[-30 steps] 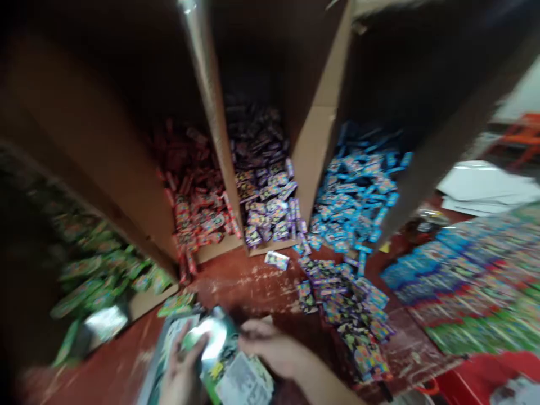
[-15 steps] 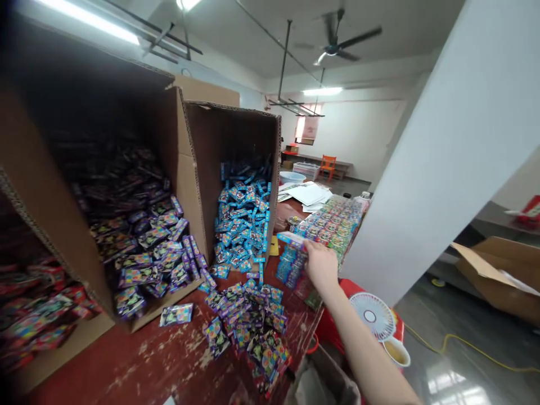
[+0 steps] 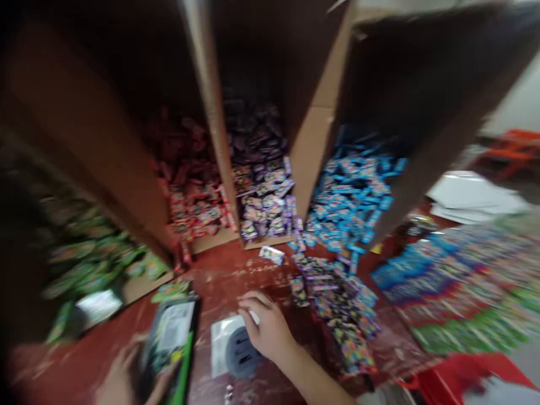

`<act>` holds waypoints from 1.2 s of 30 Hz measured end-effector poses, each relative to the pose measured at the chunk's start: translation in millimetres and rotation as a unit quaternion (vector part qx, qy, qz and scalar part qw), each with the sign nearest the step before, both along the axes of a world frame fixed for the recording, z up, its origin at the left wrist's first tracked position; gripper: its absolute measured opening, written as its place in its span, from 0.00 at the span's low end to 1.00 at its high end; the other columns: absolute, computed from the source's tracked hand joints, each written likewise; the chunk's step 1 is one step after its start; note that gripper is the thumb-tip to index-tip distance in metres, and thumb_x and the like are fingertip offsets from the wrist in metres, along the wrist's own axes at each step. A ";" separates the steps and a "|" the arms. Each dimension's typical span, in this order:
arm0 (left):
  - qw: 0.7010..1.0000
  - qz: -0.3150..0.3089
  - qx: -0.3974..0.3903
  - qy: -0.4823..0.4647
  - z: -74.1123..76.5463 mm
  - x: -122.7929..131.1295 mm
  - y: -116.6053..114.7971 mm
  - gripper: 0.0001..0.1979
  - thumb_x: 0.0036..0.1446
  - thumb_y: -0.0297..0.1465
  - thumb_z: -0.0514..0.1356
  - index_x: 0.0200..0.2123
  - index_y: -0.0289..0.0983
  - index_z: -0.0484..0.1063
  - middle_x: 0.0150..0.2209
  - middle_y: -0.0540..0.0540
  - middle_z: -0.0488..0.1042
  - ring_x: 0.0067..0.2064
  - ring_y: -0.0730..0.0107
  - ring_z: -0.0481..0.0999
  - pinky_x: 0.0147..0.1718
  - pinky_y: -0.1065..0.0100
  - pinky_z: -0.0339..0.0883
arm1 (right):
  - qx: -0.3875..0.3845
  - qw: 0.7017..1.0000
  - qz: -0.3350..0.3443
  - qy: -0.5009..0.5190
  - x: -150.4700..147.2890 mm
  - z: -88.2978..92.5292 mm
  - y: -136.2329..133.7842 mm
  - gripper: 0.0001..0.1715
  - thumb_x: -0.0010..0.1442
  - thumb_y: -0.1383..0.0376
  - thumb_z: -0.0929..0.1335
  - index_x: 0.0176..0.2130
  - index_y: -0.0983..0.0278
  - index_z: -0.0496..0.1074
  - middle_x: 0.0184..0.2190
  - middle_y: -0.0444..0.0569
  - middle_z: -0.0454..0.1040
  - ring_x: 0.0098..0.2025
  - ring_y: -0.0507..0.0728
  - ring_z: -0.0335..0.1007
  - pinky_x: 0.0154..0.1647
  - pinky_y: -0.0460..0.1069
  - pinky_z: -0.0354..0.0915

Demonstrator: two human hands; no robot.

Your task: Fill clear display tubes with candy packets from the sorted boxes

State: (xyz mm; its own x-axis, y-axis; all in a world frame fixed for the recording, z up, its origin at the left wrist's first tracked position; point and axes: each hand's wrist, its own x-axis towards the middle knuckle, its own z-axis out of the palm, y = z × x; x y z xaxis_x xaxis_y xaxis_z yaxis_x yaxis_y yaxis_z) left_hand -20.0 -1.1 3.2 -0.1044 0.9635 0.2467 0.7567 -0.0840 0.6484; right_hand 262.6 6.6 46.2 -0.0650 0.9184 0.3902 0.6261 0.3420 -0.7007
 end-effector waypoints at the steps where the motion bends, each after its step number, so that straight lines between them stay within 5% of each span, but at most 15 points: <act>1: 0.997 0.015 -0.018 0.079 -5.1 -7.8 -15.6 0.35 0.42 0.47 0.62 0.51 0.34 0.63 0.55 0.29 0.63 0.55 0.35 0.62 0.50 0.39 0.55 | -0.037 0.997 0.061 0.012 -30.9 -1.4 13.6 0.10 0.60 0.69 0.63 0.40 0.62 0.71 0.41 0.50 0.73 0.43 0.54 0.70 0.46 0.47 0.66; 6: 0.982 0.048 0.005 0.183 -30.8 -7.3 -39.1 0.42 0.48 0.48 0.58 0.58 0.27 0.50 0.57 0.25 0.59 0.59 0.41 0.59 0.53 0.42 0.53 | -0.201 0.960 0.178 -0.075 -145.7 -1.5 86.4 0.11 0.57 0.69 0.65 0.41 0.65 0.72 0.42 0.51 0.74 0.45 0.55 0.70 0.47 0.47 0.64; 11: 0.982 0.054 0.018 0.182 -35.8 -8.5 -41.0 0.45 0.47 0.49 0.59 0.61 0.29 0.47 0.56 0.27 0.63 0.57 0.41 0.62 0.53 0.42 0.54 | -0.307 0.923 0.179 -0.145 -187.8 -4.9 138.2 0.13 0.39 0.62 0.75 0.25 0.67 0.73 0.28 0.54 0.75 0.35 0.64 0.71 0.35 0.54 0.66; 15: 0.980 0.052 0.010 0.192 -29.6 -7.9 -39.5 0.45 0.50 0.47 0.58 0.63 0.32 0.41 0.58 0.28 0.61 0.58 0.41 0.60 0.53 0.40 0.54 | -0.366 0.881 0.271 -0.128 -184.0 -8.9 147.3 0.20 0.29 0.62 0.78 0.11 0.65 0.65 0.13 0.41 0.64 0.23 0.54 0.64 0.23 0.46 0.59; 20: 0.980 0.028 0.030 0.197 6.1 1.0 -31.6 0.34 0.57 0.41 0.55 0.61 0.30 0.48 0.52 0.30 0.69 0.53 0.48 0.69 0.51 0.45 0.60 | -0.376 0.851 0.367 -0.010 -165.0 -1.7 107.4 0.13 0.42 0.63 0.74 0.20 0.68 0.69 0.15 0.36 0.61 0.19 0.46 0.55 0.19 0.41 0.52; 23: 0.987 0.016 0.045 0.152 35.5 7.9 -27.3 0.27 0.60 0.39 0.51 0.58 0.30 0.54 0.52 0.30 0.70 0.50 0.52 0.73 0.44 0.55 0.69 | -0.345 0.869 0.346 0.079 -150.5 10.9 75.8 0.13 0.52 0.60 0.69 0.25 0.68 0.69 0.20 0.39 0.65 0.22 0.47 0.58 0.22 0.42 0.55; 28: 0.995 -0.094 -0.024 0.039 73.6 18.5 -15.0 0.15 0.63 0.34 0.47 0.48 0.35 0.67 0.40 0.39 0.78 0.38 0.61 0.79 0.35 0.67 0.71 | -0.264 0.909 0.226 0.233 -120.7 31.5 42.5 0.15 0.51 0.58 0.69 0.23 0.66 0.68 0.20 0.41 0.66 0.24 0.50 0.61 0.25 0.44 0.57; 32: 0.983 -0.156 -0.089 0.040 93.9 28.8 -1.2 0.14 0.63 0.33 0.46 0.40 0.36 0.70 0.29 0.43 0.78 0.29 0.62 0.78 0.26 0.69 0.66 | -0.058 0.986 0.114 0.111 -93.6 54.8 39.4 0.14 0.48 0.60 0.73 0.35 0.63 0.72 0.36 0.49 0.72 0.41 0.58 0.65 0.40 0.49 0.60; 36: 0.971 -0.197 -0.104 0.083 107.2 41.9 7.0 0.15 0.63 0.35 0.46 0.35 0.37 0.70 0.26 0.44 0.77 0.28 0.62 0.77 0.25 0.69 0.63 | -0.064 0.973 0.220 0.008 -73.7 68.1 46.0 0.03 0.53 0.65 0.71 0.28 0.62 0.74 0.27 0.43 0.74 0.34 0.53 0.67 0.43 0.50 0.54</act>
State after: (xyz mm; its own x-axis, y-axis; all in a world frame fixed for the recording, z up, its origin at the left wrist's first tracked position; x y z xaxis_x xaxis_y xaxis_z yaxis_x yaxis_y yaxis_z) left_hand 21.8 5.9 110.4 0.3073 0.9513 0.0235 0.7883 -0.2683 0.5538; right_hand 188.9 52.7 114.2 -0.4579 0.8445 0.2776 0.4284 0.4832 -0.7635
